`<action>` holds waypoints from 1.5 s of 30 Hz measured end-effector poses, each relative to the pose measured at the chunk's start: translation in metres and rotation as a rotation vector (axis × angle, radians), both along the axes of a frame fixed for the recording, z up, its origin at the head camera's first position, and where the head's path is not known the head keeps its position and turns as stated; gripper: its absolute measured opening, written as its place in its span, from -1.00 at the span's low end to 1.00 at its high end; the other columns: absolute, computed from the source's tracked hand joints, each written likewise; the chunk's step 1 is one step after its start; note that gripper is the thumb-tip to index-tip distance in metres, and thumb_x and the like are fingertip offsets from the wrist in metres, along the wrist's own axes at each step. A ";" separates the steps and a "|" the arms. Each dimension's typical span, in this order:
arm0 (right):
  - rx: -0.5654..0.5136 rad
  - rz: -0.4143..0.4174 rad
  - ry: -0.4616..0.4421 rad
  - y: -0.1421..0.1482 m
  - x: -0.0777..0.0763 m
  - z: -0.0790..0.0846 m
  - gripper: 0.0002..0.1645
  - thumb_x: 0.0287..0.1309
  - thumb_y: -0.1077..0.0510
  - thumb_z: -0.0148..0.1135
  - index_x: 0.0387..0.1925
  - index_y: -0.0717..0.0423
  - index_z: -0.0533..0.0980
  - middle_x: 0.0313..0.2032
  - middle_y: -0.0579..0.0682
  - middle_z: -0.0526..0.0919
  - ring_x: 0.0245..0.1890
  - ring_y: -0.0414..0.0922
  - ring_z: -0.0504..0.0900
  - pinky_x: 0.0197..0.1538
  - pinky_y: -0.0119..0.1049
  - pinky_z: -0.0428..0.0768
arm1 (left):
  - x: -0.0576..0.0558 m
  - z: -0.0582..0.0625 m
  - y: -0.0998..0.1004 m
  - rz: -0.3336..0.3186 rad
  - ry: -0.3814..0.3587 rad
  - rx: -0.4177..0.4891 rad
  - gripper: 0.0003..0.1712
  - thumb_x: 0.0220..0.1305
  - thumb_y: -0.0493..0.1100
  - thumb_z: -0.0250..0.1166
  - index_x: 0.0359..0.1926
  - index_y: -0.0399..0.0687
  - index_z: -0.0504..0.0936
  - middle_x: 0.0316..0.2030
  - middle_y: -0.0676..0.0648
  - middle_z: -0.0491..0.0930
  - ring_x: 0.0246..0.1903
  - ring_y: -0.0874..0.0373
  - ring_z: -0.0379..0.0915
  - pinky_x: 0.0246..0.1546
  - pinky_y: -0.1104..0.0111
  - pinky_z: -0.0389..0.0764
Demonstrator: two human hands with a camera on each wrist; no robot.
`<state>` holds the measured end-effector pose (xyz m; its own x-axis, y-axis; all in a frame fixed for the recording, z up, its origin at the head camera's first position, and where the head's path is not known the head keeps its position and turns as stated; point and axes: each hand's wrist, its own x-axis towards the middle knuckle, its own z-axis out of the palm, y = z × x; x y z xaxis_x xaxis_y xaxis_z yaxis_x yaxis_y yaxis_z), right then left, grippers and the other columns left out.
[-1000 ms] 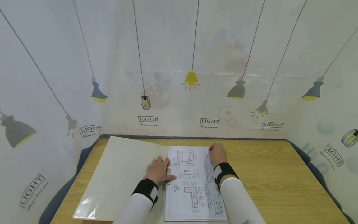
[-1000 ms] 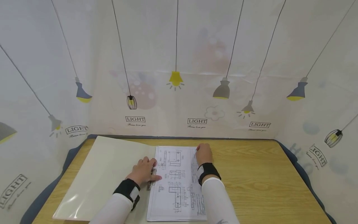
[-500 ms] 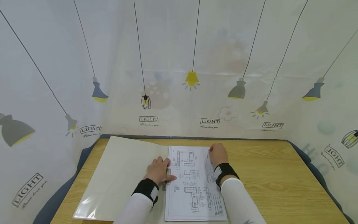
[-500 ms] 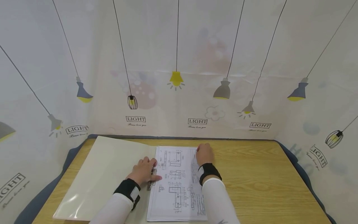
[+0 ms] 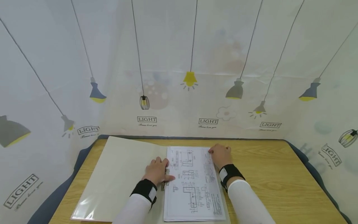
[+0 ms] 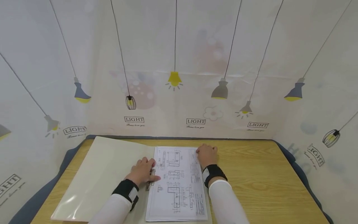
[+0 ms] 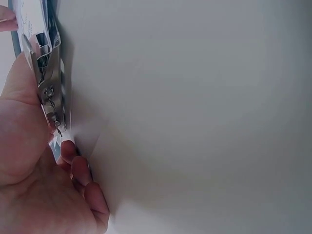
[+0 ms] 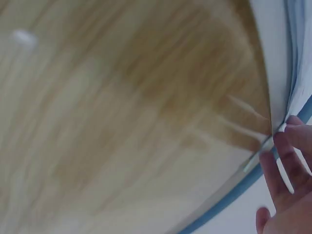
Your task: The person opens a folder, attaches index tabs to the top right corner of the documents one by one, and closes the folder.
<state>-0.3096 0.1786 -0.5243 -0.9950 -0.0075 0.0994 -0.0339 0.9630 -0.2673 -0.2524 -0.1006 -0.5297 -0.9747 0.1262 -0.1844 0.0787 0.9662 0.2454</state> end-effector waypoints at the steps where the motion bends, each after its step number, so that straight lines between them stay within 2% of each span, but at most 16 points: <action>1: -0.018 0.015 -0.020 0.002 0.000 0.000 -0.78 0.21 0.25 0.12 -0.26 0.07 0.69 -0.14 0.06 0.67 -0.03 0.10 0.57 0.25 0.24 0.09 | 0.000 0.000 0.000 -0.002 0.004 -0.001 -0.26 -0.23 0.33 0.47 -0.07 0.10 0.46 -0.24 -0.08 0.33 -0.24 0.00 0.23 -0.28 0.16 0.36; 7: -0.022 0.083 -0.094 0.013 0.002 0.001 -0.71 0.21 0.34 0.04 -0.15 0.18 0.65 -0.08 0.08 0.64 0.03 0.08 0.54 0.27 0.19 0.13 | 0.000 -0.004 -0.002 -0.029 0.041 -0.011 -0.30 -0.22 0.35 0.45 -0.12 0.11 0.45 -0.26 -0.06 0.33 -0.28 0.02 0.21 -0.33 0.18 0.36; 14: 0.119 0.156 -0.061 0.019 0.007 0.003 -0.68 0.25 0.30 0.03 -0.09 0.11 0.65 -0.04 0.09 0.61 0.04 0.08 0.55 0.24 0.21 0.19 | 0.000 0.000 0.000 -0.019 0.027 -0.007 -0.30 -0.21 0.34 0.45 -0.10 0.10 0.46 -0.25 -0.07 0.33 -0.27 0.00 0.21 -0.31 0.16 0.36; 19: 0.170 0.150 -0.027 0.022 0.012 0.006 -0.71 0.20 0.28 0.09 -0.11 0.12 0.66 -0.06 0.10 0.61 -0.03 0.10 0.58 0.17 0.21 0.28 | 0.001 0.003 0.002 -0.017 0.021 0.004 -0.30 -0.21 0.32 0.45 -0.09 0.10 0.46 -0.25 -0.08 0.34 -0.26 0.00 0.22 -0.30 0.16 0.35; 25: 0.161 0.168 -0.054 0.028 0.014 0.005 -0.66 0.17 0.29 0.10 -0.04 0.15 0.62 -0.02 0.14 0.57 0.00 0.12 0.55 0.17 0.21 0.26 | 0.001 0.002 0.003 -0.015 0.016 0.012 -0.30 -0.21 0.31 0.46 -0.09 0.09 0.46 -0.26 -0.08 0.33 -0.26 0.00 0.21 -0.30 0.16 0.33; 32: 0.227 0.202 -0.096 0.026 0.017 0.006 -0.64 0.29 0.28 -0.01 0.04 0.13 0.57 0.03 0.13 0.53 0.04 0.11 0.52 0.15 0.20 0.29 | 0.004 0.008 0.002 0.001 0.001 0.030 -0.32 -0.18 0.28 0.47 -0.10 0.07 0.46 -0.26 -0.08 0.33 -0.25 0.00 0.22 -0.29 0.16 0.32; 38: 0.225 0.206 -0.117 0.024 0.018 0.007 -0.62 0.30 0.27 -0.03 0.08 0.13 0.54 0.04 0.13 0.51 0.06 0.11 0.49 0.14 0.20 0.31 | 0.006 0.010 0.004 0.010 0.033 0.007 -0.31 -0.20 0.26 0.49 -0.11 0.02 0.45 -0.30 -0.08 0.34 -0.28 0.01 0.24 -0.31 0.17 0.36; 41: 0.230 0.207 -0.126 0.025 0.019 0.006 -0.62 0.31 0.26 -0.03 0.10 0.13 0.53 0.05 0.13 0.50 0.06 0.12 0.48 0.13 0.20 0.31 | 0.010 0.016 0.012 0.007 0.056 -0.020 -0.27 -0.19 0.21 0.51 -0.05 -0.03 0.44 -0.30 -0.11 0.35 -0.31 0.01 0.24 -0.33 0.21 0.36; 45: 0.230 0.208 -0.130 0.025 0.020 0.006 -0.62 0.31 0.26 -0.03 0.10 0.13 0.53 0.05 0.13 0.50 0.05 0.12 0.49 0.12 0.19 0.33 | 0.018 0.034 0.032 -0.003 0.098 -0.022 -0.21 -0.14 0.12 0.53 0.07 -0.11 0.41 -0.22 -0.16 0.35 -0.27 -0.02 0.23 -0.30 0.21 0.36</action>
